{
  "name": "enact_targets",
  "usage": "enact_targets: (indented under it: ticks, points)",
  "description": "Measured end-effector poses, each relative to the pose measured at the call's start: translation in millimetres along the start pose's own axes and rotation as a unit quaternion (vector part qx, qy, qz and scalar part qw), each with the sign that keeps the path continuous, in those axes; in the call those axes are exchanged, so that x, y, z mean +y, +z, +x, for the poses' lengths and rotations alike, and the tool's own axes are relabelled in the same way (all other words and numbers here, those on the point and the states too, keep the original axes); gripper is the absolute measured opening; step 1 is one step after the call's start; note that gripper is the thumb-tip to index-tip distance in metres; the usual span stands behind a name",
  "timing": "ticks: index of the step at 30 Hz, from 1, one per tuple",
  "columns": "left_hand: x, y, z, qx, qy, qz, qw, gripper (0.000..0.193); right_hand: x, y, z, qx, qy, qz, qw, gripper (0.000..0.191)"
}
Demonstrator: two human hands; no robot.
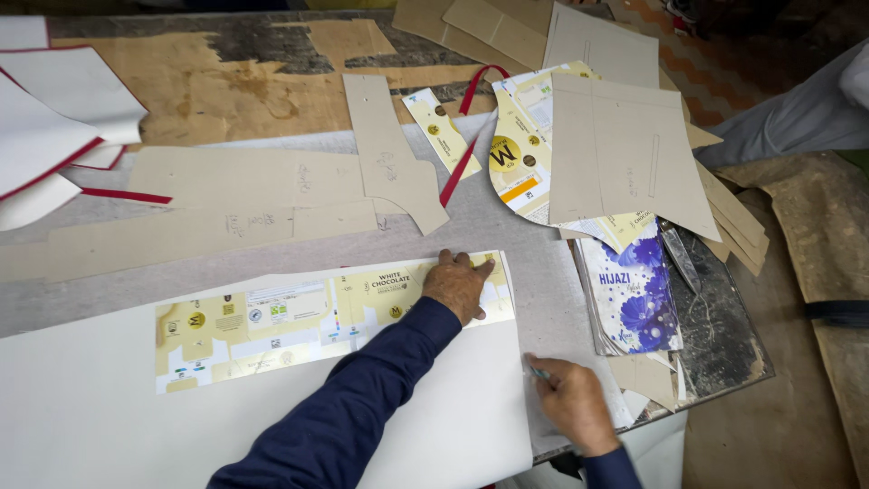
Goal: The person uses a craft knife to cut printed paper and red-and-white patterned paper on a workbench. They align templates, trace outlines, and cut along the edges to produce shaped pieces. Cut pieces and scraps are set aside on the table.
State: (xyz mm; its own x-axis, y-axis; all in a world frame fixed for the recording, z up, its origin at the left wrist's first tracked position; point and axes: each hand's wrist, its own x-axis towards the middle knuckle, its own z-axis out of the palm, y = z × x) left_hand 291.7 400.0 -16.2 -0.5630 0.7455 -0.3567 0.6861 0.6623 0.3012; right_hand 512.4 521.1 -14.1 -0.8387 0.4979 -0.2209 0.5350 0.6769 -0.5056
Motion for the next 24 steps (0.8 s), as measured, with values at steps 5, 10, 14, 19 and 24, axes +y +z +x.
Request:
enact_targets:
  ticks: [5,10,14,19,24]
  points:
    - [-17,7,-21,0.074,0.032,-0.042,0.996,0.082,-15,-19,34,0.063,-0.044,0.093,0.993,0.049]
    - [-49,28,-51,0.115,0.101,-0.148,0.977,0.054,-48,40,47,0.261,-0.242,-0.009,0.934,0.040]
    - [-83,54,-96,0.192,0.106,-0.151,0.964,0.036,-50,66,45,0.249,-0.193,-0.073,0.946,0.036]
    - [-163,69,-200,0.273,-0.021,-0.110,0.955,0.043,-41,78,44,0.263,-0.199,-0.091,0.940,0.034]
    - [-234,70,-281,0.322,-0.139,-0.109,0.930,0.045,-43,87,46,0.247,-0.182,-0.072,0.949,0.036]
